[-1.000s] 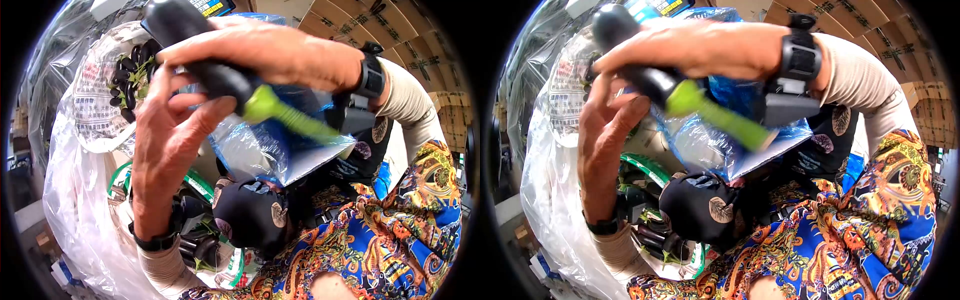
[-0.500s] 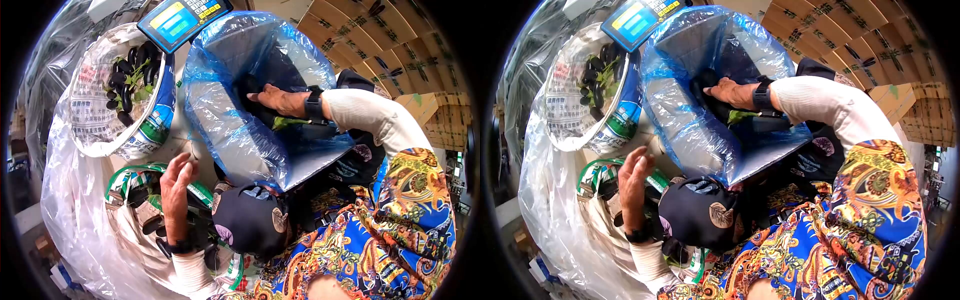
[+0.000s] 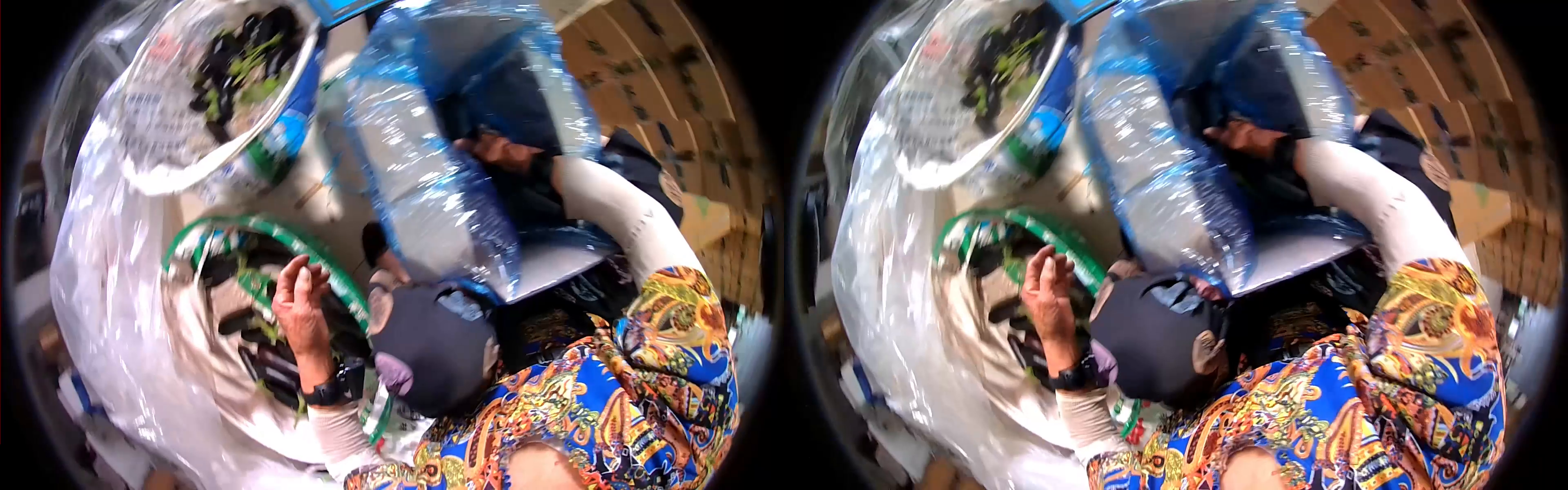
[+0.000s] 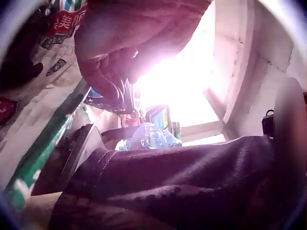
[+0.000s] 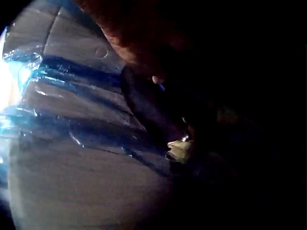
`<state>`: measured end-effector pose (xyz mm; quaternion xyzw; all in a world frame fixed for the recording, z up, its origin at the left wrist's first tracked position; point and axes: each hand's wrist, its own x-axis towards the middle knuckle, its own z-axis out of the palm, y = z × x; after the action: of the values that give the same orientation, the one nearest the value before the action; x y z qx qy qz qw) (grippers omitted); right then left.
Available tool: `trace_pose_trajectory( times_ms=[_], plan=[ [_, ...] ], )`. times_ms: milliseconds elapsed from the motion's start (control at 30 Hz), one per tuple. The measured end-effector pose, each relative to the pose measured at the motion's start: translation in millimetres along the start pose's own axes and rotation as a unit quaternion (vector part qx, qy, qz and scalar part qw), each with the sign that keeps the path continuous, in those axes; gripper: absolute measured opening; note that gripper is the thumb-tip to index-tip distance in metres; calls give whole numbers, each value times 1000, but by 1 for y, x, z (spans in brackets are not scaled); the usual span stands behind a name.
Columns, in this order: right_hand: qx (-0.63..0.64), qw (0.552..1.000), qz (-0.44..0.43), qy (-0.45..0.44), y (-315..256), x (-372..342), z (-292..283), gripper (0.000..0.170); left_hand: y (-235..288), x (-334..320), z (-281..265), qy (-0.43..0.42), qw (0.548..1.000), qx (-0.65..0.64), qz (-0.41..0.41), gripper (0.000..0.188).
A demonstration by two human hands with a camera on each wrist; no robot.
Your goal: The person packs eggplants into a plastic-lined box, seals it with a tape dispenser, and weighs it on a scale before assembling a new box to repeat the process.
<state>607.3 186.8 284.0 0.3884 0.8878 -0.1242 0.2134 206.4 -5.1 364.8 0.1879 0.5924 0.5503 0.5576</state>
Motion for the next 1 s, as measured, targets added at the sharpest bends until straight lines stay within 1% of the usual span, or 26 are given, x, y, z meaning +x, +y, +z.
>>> trace_pose_trajectory(
  times_ms=[100,133,200,233,267,333,400,433,467,500,533,567,600,633,667,700,733,767,800,867,900,933,967,1000],
  plan=[
    [33,998,-13,-59,-10,-5,-22,48,2,-13,-56,149,986,-62,36,23],
    [37,996,-15,-77,-13,-7,-30,47,-4,-17,-82,187,977,-90,42,20],
    [39,993,-20,-112,-18,-10,-42,45,-28,-29,-138,246,965,-85,32,21],
    [36,991,-23,-128,-21,-12,-49,44,-45,-35,-158,279,958,-62,20,15],
    [31,989,-25,-145,-24,-12,-56,43,-70,-41,-186,261,963,-65,12,15],
    [19,984,-31,-177,-29,-12,-70,41,-85,-48,-175,338,938,-30,-75,17],
    [1,977,-34,-209,-34,-9,-84,39,-120,-49,-188,286,953,8,-96,22],
    [-12,973,-28,-229,-39,-8,-94,39,-131,-46,-184,293,949,41,-112,23],
    [-28,968,-17,-247,-46,-8,-103,38,-148,-39,-188,299,934,148,-126,22],
    [-42,963,19,-265,-52,-10,-117,38,-167,-33,-190,300,916,257,-61,21],
    [-57,956,53,-282,-57,-12,-131,39,-176,-28,-183,296,884,362,3,21],
    [-72,948,89,-298,-62,-11,-138,40,-169,-23,-168,297,880,371,19,22],
    [-120,961,48,-246,-48,-10,-121,37,-160,-17,-154,297,875,380,35,23],
    [-167,967,5,-193,-19,-11,-88,35,-151,-11,-138,291,860,413,76,23],
    [-212,967,-39,-137,0,-15,-75,33,-148,-4,-123,274,881,378,72,27],
    [-192,971,-99,-106,18,-24,-66,34,-145,1,-108,247,889,379,76,35],
    [-113,980,-20,-163,6,-20,-77,35,-147,4,-90,251,848,452,115,45],
    [-32,973,62,-221,-15,-15,-96,35,-154,9,-81,213,826,497,159,51],
    [49,949,143,-276,-23,-16,-108,36,-159,3,-67,201,826,513,117,52],
    [67,985,90,-129,9,-28,-66,38,-163,7,-54,179,822,539,44,55],
    [79,994,61,-55,30,-36,-39,39,-163,3,-54,172,832,527,36,55],
    [71,992,50,-90,18,-35,-56,39,-163,3,-55,164,843,512,29,55],
    [65,989,42,-127,-8,-34,-90,39,-163,2,-57,153,853,498,22,55],
    [61,984,33,-167,-25,-34,-109,39,-155,-1,-63,118,888,443,-26,54]
  ],
)
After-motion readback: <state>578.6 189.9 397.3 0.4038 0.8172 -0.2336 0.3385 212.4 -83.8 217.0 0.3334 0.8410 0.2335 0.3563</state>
